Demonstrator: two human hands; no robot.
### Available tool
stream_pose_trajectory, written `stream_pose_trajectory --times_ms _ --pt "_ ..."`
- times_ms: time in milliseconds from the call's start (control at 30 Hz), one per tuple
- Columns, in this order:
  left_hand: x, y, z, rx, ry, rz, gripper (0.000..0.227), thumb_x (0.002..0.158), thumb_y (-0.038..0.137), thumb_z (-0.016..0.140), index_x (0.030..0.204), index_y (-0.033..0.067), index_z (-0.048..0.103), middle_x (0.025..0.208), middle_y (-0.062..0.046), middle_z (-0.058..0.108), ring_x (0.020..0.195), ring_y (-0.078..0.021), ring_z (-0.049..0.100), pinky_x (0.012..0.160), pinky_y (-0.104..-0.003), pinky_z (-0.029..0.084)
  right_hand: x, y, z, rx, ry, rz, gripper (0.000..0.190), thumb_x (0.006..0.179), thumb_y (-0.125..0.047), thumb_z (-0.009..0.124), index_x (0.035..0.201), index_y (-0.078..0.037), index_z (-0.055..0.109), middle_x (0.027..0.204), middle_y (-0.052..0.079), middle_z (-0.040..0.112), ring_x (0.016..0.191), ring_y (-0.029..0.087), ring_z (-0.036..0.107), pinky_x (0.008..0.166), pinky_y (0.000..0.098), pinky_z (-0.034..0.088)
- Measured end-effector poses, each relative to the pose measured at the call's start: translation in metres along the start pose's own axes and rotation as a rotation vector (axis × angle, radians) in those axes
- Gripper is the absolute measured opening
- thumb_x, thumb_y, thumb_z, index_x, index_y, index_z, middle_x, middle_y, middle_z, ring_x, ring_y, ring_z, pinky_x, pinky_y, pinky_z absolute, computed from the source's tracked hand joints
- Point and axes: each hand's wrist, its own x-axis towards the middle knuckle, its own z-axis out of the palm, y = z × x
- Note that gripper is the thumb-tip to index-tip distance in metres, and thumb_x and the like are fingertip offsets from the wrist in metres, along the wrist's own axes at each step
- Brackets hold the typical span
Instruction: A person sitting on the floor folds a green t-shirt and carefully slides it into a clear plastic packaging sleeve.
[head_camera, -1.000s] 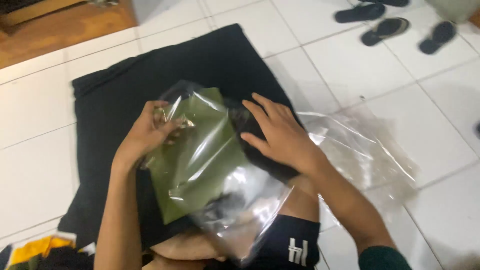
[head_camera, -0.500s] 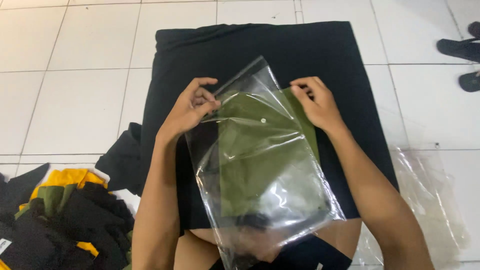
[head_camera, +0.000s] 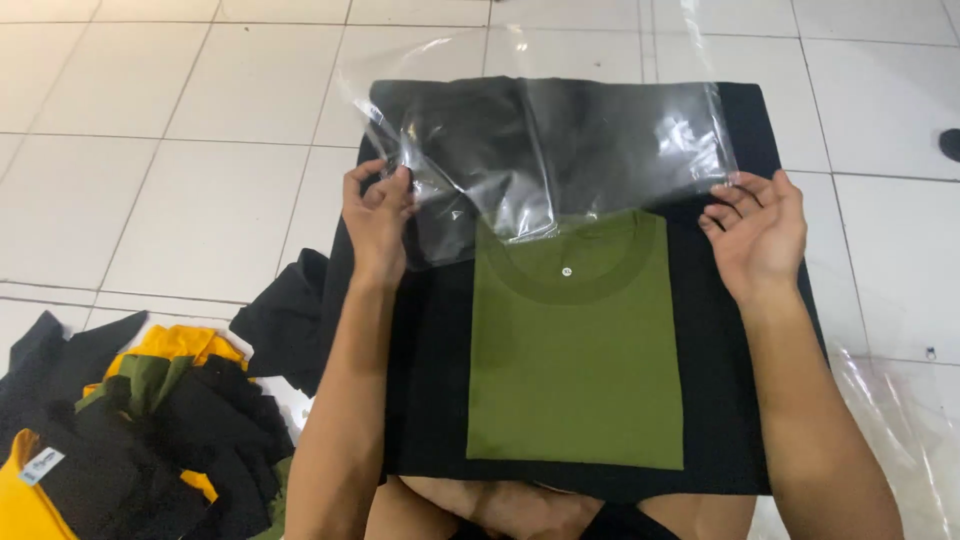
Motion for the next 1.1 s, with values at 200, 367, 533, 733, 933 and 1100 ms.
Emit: stream_pose_trajectory --times_ms 200,367,533,733,933,1100 --pt "-0.017 -0.02 0.028 0.125 -0.043 0.013 0.024 0.102 0.011 0.062 0.125 0.0105 0.056 0.091 -0.01 0.059 0.074 -0.0211 0.072 0.065 -0.029 0.066 0.035 0.039 -0.027 -0.339 -0.236 -0.223 0.023 0.102 -0.022 0.059 0.122 -0.011 0.059 0.108 0.013 0.072 0.086 0.018 0.073 0.082 0.0289 0.058" --pt "-0.037 -0.026 0.04 0.234 -0.323 -0.009 0.029 0.096 0.005 0.064 0.124 0.0058 0.066 0.099 -0.021 0.069 0.085 -0.0334 0.077 0.072 -0.04 0.067 -0.032 0.035 0.013 -1.063 -0.388 -0.74 0.043 0.082 -0.023 0.089 0.116 -0.01 0.069 0.12 0.012 0.067 0.11 0.031 0.065 0.098 0.0433 0.049" --pt "-0.063 -0.025 0.049 0.083 -0.716 -0.065 0.091 0.079 -0.018 0.063 0.16 0.0034 0.029 0.147 -0.037 0.049 0.116 -0.0508 0.065 0.089 -0.048 0.06 -0.064 0.03 0.037 -1.298 -0.61 -0.898 0.094 0.054 -0.045 0.098 0.137 -0.017 0.062 0.143 0.014 0.051 0.124 0.037 0.052 0.11 0.0494 0.036" --pt "-0.097 0.0 0.066 0.282 -1.061 -0.136 0.116 0.07 -0.02 0.066 0.166 0.0123 0.009 0.162 -0.029 0.036 0.125 -0.0455 0.062 0.101 -0.046 0.053 -0.059 0.039 0.032 -1.37 -0.537 -1.122 0.044 0.087 -0.023 0.08 0.13 -0.024 0.069 0.135 0.005 0.056 0.121 0.024 0.055 0.11 0.0425 0.035" --pt "-0.076 0.012 0.047 0.198 -1.321 -0.145 0.11 0.077 -0.011 0.072 0.166 0.0086 0.011 0.125 -0.033 0.067 0.109 -0.0483 0.069 0.093 -0.059 0.055 -0.048 0.038 0.023 -1.318 -0.424 -1.143 0.01 0.099 -0.024 0.071 0.107 -0.019 0.077 0.118 0.002 0.067 0.11 0.024 0.063 0.113 0.048 0.036" --pt "-0.056 0.001 0.037 0.233 -0.482 0.587 0.038 0.071 0.011 0.095 0.098 -0.0034 0.073 0.071 -0.011 0.068 0.066 -0.0227 0.065 0.064 -0.032 0.056 -0.054 0.038 0.027 -1.262 -0.341 -1.043 0.018 0.105 -0.026 0.065 0.1 -0.016 0.079 0.107 0.002 0.072 0.1 0.022 0.067 0.111 0.048 0.037"
